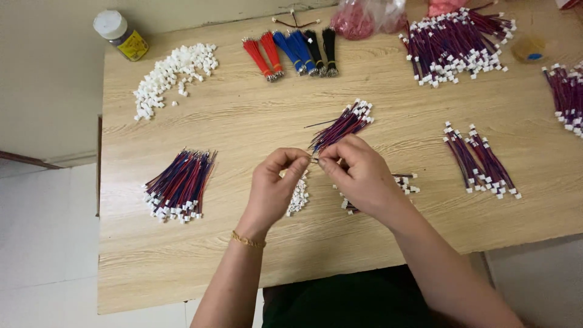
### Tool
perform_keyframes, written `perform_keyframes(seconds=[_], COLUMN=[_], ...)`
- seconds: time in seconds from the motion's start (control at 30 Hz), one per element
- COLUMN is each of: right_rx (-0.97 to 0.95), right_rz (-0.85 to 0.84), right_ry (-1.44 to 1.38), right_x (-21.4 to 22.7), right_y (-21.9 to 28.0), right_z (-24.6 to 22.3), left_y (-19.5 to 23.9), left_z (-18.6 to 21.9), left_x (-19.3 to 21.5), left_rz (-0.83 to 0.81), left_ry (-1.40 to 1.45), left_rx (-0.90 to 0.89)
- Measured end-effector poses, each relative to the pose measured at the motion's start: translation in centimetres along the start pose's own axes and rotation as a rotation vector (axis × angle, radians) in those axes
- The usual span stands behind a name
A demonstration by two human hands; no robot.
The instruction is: Sorting and organizing bundles of wire harnesses on a wooden workbench
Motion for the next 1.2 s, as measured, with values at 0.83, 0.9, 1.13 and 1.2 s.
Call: perform_keyframes(seconds=[0.83, 0.9, 1.13, 1.2], right_rx=[-0.194, -0.219, -0.131, -0.142], right_rz=[-0.017, -0.043, -0.075, -0.061], right_ry=[-0.02, -0.031, 0.032, 0.071], right_x=[2.8, 3.3, 3.8, 4.2], right_y=[0.4, 0.5, 0.8, 1.1], right_z=[0.7, -0.4, -1.9, -2.5], left_y=[-0.4, -0.4, 0.9, 1.0], left_z=[-4.8, -5.0, -2.3, -2.4], left_x=[-1.8, -2.5, -4.4, -4.7], left_rz=[0.03, 0.119, 0.043, 0.054], left_ry=[-0.473, 0.258, 0.813, 0.834], left_rx=[0.101, 0.232, 0.44, 0.414])
Point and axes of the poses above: each hand's wrist, its own y-axis away from the middle knuckle, its own x-axis out of the back of the hand, z = x × y, the point moved 4 cm from there along -y, towards the middle knuckle, and after that the axes turned 6 degrees about -x, right-handed, at the moved point
